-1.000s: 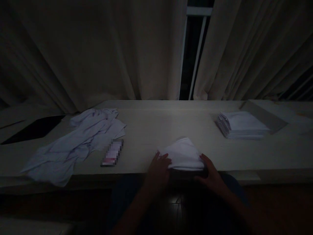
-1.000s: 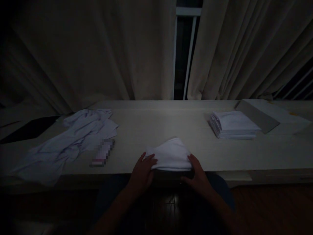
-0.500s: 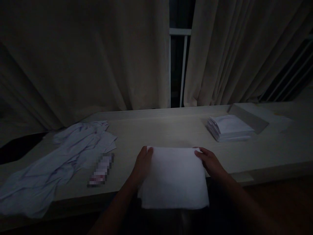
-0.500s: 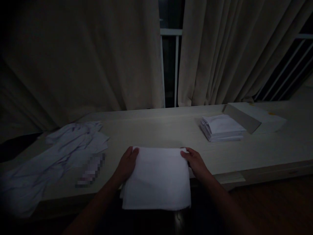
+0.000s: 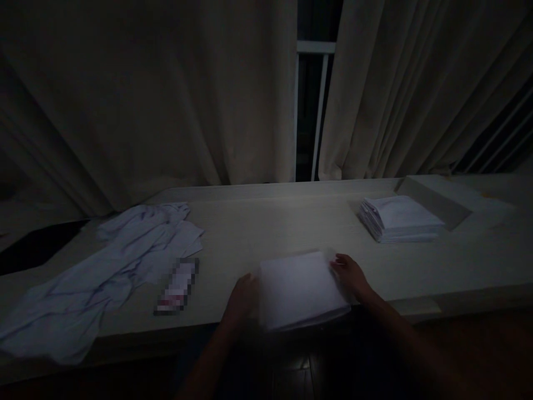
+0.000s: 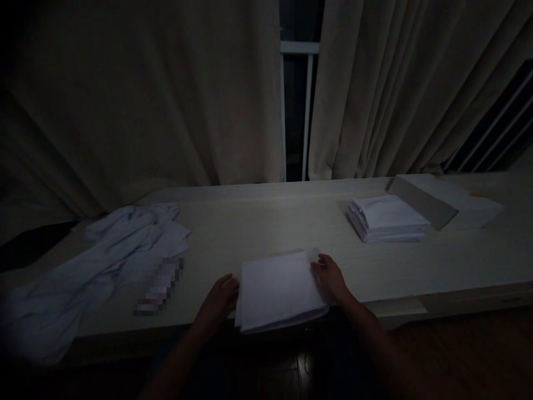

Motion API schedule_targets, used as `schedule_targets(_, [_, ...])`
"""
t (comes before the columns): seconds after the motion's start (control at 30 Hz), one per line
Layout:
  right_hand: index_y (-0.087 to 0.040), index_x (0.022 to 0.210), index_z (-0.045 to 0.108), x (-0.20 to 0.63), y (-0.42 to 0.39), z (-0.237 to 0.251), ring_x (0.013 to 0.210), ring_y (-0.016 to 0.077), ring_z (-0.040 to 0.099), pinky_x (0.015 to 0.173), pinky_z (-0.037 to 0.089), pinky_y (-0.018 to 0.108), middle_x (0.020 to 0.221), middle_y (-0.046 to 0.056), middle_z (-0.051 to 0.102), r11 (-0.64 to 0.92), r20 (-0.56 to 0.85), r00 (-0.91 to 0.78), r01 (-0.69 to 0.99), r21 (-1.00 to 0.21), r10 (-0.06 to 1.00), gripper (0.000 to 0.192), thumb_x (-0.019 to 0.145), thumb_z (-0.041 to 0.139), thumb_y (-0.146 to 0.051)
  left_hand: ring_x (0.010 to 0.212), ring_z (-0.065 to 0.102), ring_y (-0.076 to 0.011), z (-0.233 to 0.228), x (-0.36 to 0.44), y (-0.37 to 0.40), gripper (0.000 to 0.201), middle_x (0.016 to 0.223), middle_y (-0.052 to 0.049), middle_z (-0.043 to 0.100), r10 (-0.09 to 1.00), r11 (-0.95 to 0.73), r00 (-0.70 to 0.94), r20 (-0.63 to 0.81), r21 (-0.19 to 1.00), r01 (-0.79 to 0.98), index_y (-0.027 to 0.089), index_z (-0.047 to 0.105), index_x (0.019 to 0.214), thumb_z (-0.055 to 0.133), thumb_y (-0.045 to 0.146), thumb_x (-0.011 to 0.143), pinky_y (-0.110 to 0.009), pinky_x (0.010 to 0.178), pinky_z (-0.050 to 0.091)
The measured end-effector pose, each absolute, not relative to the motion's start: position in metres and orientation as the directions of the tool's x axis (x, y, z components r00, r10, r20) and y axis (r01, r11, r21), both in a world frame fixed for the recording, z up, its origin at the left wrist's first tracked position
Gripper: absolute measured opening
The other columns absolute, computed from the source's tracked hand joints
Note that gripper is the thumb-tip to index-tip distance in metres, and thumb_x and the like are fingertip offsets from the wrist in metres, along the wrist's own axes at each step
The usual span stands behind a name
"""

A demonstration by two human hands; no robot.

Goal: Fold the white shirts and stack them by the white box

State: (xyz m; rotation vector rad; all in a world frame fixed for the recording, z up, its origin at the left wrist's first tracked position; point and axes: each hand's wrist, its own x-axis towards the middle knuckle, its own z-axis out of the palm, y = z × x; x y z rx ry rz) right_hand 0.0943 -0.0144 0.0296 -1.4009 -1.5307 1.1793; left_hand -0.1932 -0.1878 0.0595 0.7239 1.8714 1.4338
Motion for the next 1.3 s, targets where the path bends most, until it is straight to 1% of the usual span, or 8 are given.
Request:
schedule_targets(0.13, [-0.015,0.122,0.058,0.122,-0.036,0.011,0.091,0.0262,0.067,0.081,0.053,0.042,0.114,0.016,0.065,0.075,0.035,-0.093,0.479,-0.875,0.995,0.056,0.081,0.060,-0.053,0.099,0.068,-0.0271,0.046,-0.185,-0.217,0.056,0.115,-0.017,0.067,0.740,0.281,-0.646,-0.187,0.959,0.044,0.019,0.056,0.119,0.068,0.049,0.074,-0.045,0.085,0.055])
schedule_targets(0.23, [-0.016,0.127,0.055,0.132,-0.064,0.006,0.100,0.0287,0.064,0.090,0.051,0.048,0.122,0.017,0.061,0.205,0.166,-0.120,0.556,-0.805,0.979,0.056,0.086,0.054,-0.054,0.111,0.062,-0.0309,0.032,-0.165,-0.238,0.062,0.125,-0.019,0.061,0.717,0.308,-0.688,-0.112,0.936,0.169,0.015,0.055,0.121,0.067,0.051,0.072,-0.048,0.091,0.052])
schedule_targets(0.4, [-0.022,0.137,0.049,0.112,-0.116,0.008,0.131,0.0326,0.044,0.109,0.037,0.056,0.139,0.015,0.050,0.476,0.394,-0.273,0.598,-0.645,0.878,0.051,0.092,0.052,-0.046,0.120,0.056,-0.0307,0.014,-0.130,-0.256,0.053,0.126,-0.015,0.058,0.751,0.296,-0.659,0.025,0.881,0.370,0.017,0.059,0.118,0.061,0.051,0.077,-0.047,0.097,0.050])
schedule_targets(0.67, [-0.031,0.137,0.054,0.100,-0.146,0.018,0.137,0.0349,0.039,0.109,0.039,0.057,0.153,0.011,0.037,0.638,0.398,-0.499,0.585,-0.502,0.770,0.046,0.091,0.055,-0.032,0.112,0.060,-0.0297,0.027,-0.132,-0.248,0.061,0.120,-0.016,0.060,0.714,0.383,-0.700,-0.005,0.839,0.385,0.014,0.052,0.122,0.060,0.055,0.078,-0.043,0.091,0.050])
schedule_targets(0.83, [-0.033,0.151,0.031,0.118,-0.142,0.014,0.138,0.0313,0.039,0.108,0.041,0.053,0.154,0.009,0.034,0.591,0.358,-0.472,0.602,-0.536,0.806,0.063,0.092,0.049,-0.024,0.085,0.060,-0.0262,0.038,-0.139,-0.243,0.040,0.088,-0.008,0.061,0.762,0.420,-0.644,0.072,0.702,0.575,0.021,0.056,0.081,0.054,0.061,0.080,-0.042,0.081,0.047])
schedule_targets(0.93, [-0.031,0.152,0.030,0.119,-0.138,0.008,0.136,0.0300,0.041,0.108,0.042,0.051,0.149,0.011,0.040,0.569,0.356,-0.444,0.626,-0.534,0.823,0.064,0.091,0.046,-0.020,0.075,0.057,-0.0253,0.046,-0.138,-0.241,0.042,0.072,-0.005,0.056,0.772,0.432,-0.635,0.034,0.706,0.562,0.024,0.049,0.065,0.054,0.063,0.078,-0.041,0.075,0.046])
schedule_targets(1.1, [-0.033,0.148,0.039,0.115,-0.134,0.008,0.131,0.0316,0.045,0.103,0.045,0.051,0.147,0.012,0.040,0.609,0.367,-0.487,0.661,-0.437,0.792,0.062,0.089,0.047,-0.014,0.076,0.058,-0.0256,0.054,-0.136,-0.240,0.038,0.073,-0.005,0.058,0.726,0.461,-0.687,0.012,0.733,0.500,0.023,0.053,0.074,0.055,0.062,0.077,-0.039,0.071,0.045])
schedule_targets(1.3, [-0.031,0.148,0.040,0.117,-0.138,0.007,0.130,0.0305,0.045,0.103,0.045,0.049,0.148,0.014,0.039,0.628,0.377,-0.507,0.680,-0.378,0.775,0.060,0.091,0.048,-0.013,0.084,0.059,-0.0238,0.054,-0.140,-0.235,0.038,0.085,-0.009,0.062,0.792,0.427,-0.604,0.085,0.630,0.649,0.020,0.058,0.081,0.049,0.056,0.083,-0.035,0.076,0.044])
